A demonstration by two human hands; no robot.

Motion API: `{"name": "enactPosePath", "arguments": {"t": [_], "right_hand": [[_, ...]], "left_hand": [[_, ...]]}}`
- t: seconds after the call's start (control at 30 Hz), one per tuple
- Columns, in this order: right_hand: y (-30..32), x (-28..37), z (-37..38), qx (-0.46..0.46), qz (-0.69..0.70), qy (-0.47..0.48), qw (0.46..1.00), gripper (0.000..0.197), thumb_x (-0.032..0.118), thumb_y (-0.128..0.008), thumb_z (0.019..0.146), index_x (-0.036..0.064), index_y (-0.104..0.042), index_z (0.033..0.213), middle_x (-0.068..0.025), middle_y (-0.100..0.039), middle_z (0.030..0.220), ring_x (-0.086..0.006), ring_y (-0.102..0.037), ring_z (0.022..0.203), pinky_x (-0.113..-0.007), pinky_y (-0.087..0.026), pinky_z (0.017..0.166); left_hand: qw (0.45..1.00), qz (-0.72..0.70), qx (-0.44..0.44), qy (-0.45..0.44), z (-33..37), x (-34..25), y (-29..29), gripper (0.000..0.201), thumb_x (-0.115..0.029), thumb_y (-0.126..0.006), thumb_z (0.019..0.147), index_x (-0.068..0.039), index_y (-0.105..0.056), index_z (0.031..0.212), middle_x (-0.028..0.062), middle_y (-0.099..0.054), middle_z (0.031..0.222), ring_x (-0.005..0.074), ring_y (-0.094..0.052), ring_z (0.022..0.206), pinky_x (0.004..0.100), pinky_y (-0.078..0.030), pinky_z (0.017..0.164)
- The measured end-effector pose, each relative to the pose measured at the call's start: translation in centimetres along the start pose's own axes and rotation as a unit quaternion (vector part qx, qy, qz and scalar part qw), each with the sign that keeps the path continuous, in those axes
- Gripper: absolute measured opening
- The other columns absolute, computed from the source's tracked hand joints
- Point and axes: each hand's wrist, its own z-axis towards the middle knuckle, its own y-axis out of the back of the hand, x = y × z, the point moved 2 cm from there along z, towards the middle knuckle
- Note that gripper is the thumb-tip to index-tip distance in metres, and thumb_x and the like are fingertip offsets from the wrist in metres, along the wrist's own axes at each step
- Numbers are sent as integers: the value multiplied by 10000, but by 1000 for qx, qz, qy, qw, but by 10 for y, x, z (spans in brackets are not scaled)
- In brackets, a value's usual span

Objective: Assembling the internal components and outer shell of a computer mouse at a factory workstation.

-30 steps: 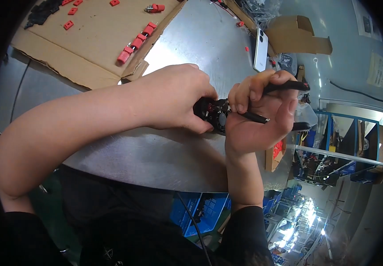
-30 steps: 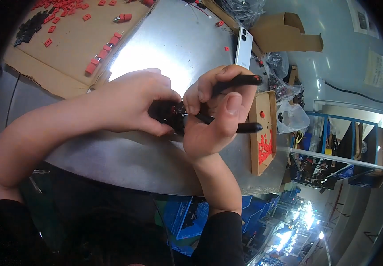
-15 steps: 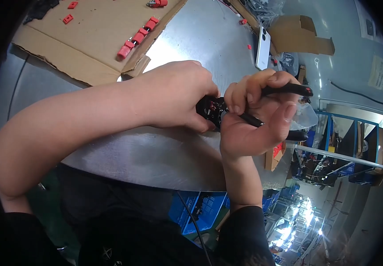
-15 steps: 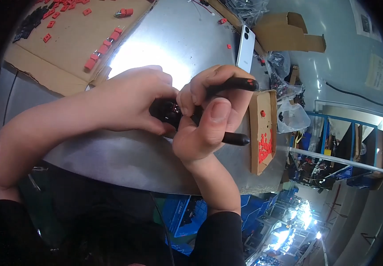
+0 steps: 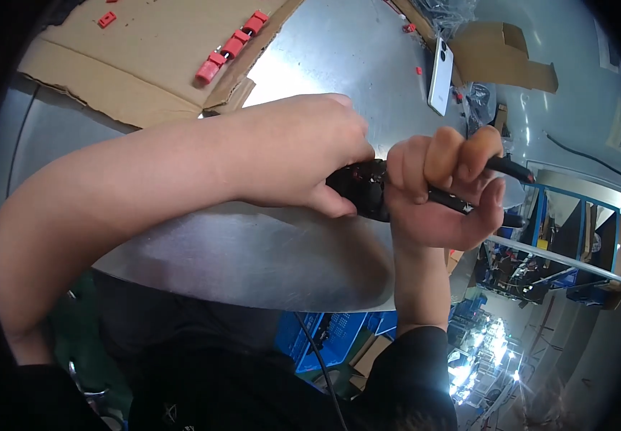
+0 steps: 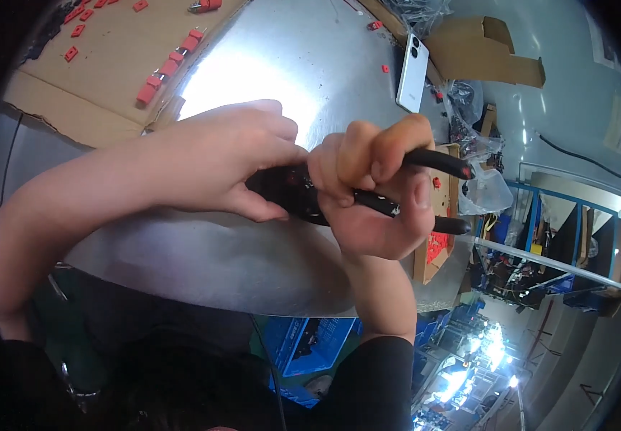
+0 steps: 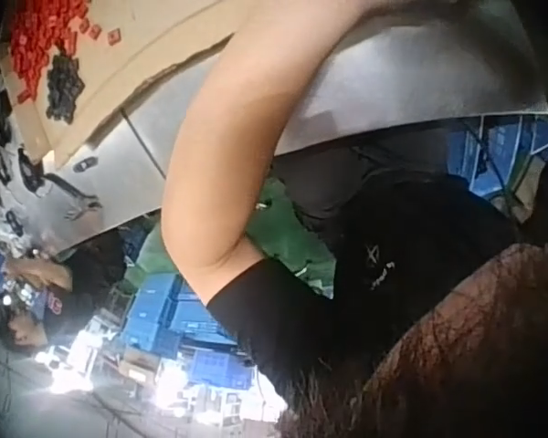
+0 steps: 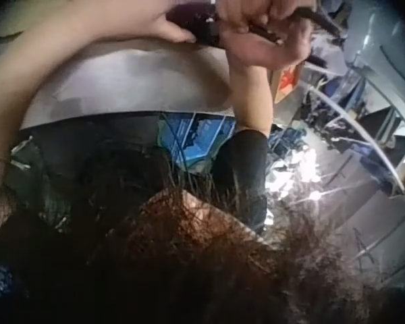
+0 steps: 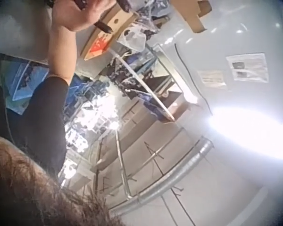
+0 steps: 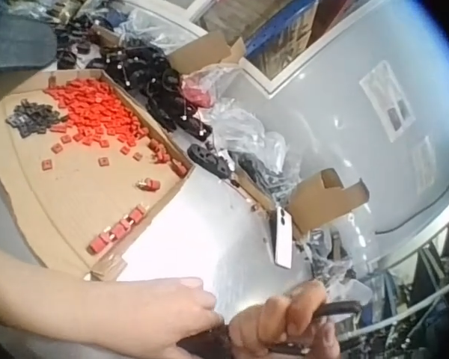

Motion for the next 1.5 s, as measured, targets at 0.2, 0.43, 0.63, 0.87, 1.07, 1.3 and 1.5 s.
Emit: {"name": "enactPosePath", "arguments": {"t": [0.2,0.43,0.63,0.87,1.07,1.3,1.5], "right_hand": [[19,0,-2,46,121,-14,992,297,383,-580,961,147,-420,878,-14,-396,573,-109,-328,431,-272,-282,418],[30,-8,13,146,174,-50,973,280,348,-605,926,127,-451,852,-15,-383,517,-111,-294,363,-277,-279,363],[35,-19,28,252,249,-40,934,240,192,-589,1017,125,-438,844,-2,-424,524,-61,-346,349,-220,-274,334],[27,-8,25,284,205,-37,936,315,323,-640,904,61,-511,788,-31,-460,544,-153,-410,386,-289,-314,352],[17,-1,9,184,80,-39,979,331,391,-621,939,105,-477,855,-3,-465,530,-100,-354,335,-270,-301,317],[12,5,10,149,79,-60,984,346,397,-638,841,83,-491,826,-33,-425,535,-132,-364,376,-292,-331,374],[13,6,1,129,68,-80,986,344,386,-668,839,88,-498,852,-46,-443,588,-133,-376,452,-279,-312,456]], "left_hand": [[998,-20,51,-36,-2,-5,-3,441,-333,-820,818,8,-673,1056,123,-615,1019,308,-551,994,414,-493,883],[997,-31,63,-37,-3,-2,-1,431,-333,-805,837,4,-676,1073,114,-615,1024,294,-540,1004,404,-489,901],[996,-32,71,-34,-2,1,-5,481,-335,-811,819,18,-667,1111,111,-610,1034,289,-537,1002,393,-476,915],[994,-60,86,-24,-2,-2,-2,445,-300,-815,807,4,-663,1094,101,-599,1002,293,-537,983,389,-470,902],[999,1,51,11,2,-14,-7,503,-382,-816,735,-10,-666,1037,115,-597,1047,298,-536,1057,428,-447,960],[994,103,-38,-30,4,-16,-15,672,-590,-796,752,-7,-687,1067,149,-566,1170,314,-489,1245,457,-373,1052],[994,97,-40,-3,18,-12,-24,707,-604,-810,738,-41,-683,1146,138,-563,1193,311,-486,1265,462,-358,1067]]}}
